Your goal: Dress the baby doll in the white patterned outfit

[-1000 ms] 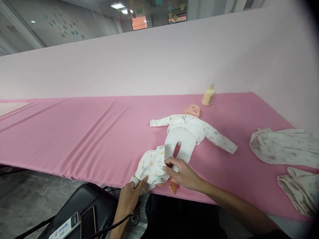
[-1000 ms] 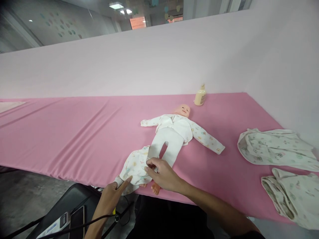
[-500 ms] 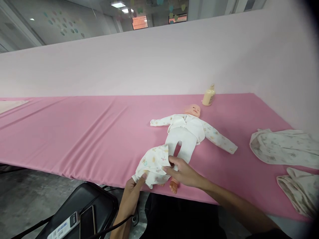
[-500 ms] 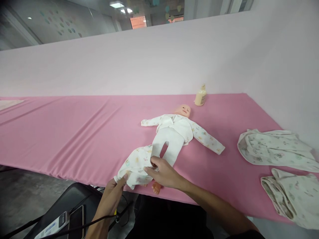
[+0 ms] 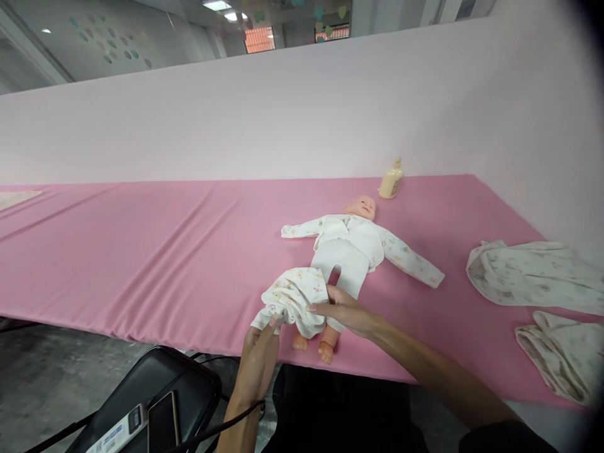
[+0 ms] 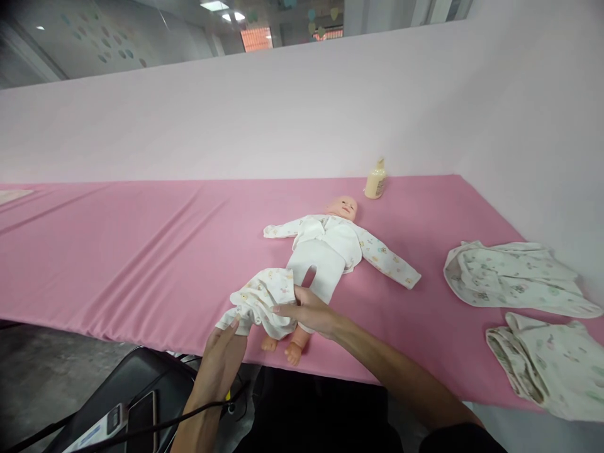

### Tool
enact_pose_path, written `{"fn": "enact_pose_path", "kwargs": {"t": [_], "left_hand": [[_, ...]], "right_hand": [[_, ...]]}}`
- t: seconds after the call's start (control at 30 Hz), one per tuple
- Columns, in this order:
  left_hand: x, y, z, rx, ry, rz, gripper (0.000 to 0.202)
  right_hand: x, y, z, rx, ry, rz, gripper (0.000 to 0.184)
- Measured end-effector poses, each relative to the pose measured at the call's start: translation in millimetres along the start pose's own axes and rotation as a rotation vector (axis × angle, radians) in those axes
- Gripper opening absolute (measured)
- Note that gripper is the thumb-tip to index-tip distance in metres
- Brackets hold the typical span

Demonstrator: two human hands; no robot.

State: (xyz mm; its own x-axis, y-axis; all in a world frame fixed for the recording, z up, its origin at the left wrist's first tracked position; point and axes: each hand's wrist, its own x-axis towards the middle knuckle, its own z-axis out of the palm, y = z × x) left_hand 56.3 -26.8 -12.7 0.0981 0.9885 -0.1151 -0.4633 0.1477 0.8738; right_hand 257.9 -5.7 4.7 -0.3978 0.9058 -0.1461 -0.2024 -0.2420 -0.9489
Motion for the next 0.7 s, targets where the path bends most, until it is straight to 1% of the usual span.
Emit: {"fn": "enact_pose_path", "kwargs": {"t": [0.07,0.17,0.3,0.43,0.53,0.6,0.7], "left_hand": [[-1.0,-0.1,3.0,-0.032,-0.015,-0.032,0.042],[-3.5,1.2,10.1,-0.066,-0.027,-0.075,0.041],[-7.8,4.5,15.5,-0.024,-0.052,-0.079,0.042],[-10.3,3.4,10.8,-0.001,-0.094,-0.126,0.043],[-10.4,-1.3,6.0,0.003,-0.067,-0.144,0.044],[-10.2,-4.1,5.1,0.013,-0.052,-0.152,0.046],[-10.3,-4.8,8.2,0.006,-0.065,-0.135,0.047]], "right_hand": [[1.4,-1.3,-0.1,-0.021,-0.032,-0.015,0.047],[3.6,-3.3,2.6,-0.082,-0.083,-0.033,0.041],[6.1,-4.2,9.1,-0.109,-0.022,-0.014,0.038],[8.1,-3.3,15.7,-0.085,0.037,-0.041,0.044],[9.8,-2.7,20.8,-0.083,0.086,-0.058,0.049],[10.7,-2.2,24.0,-0.075,0.107,-0.082,0.046],[11.1,-0.5,27.7,-0.090,0.108,-0.107,0.036]]}}
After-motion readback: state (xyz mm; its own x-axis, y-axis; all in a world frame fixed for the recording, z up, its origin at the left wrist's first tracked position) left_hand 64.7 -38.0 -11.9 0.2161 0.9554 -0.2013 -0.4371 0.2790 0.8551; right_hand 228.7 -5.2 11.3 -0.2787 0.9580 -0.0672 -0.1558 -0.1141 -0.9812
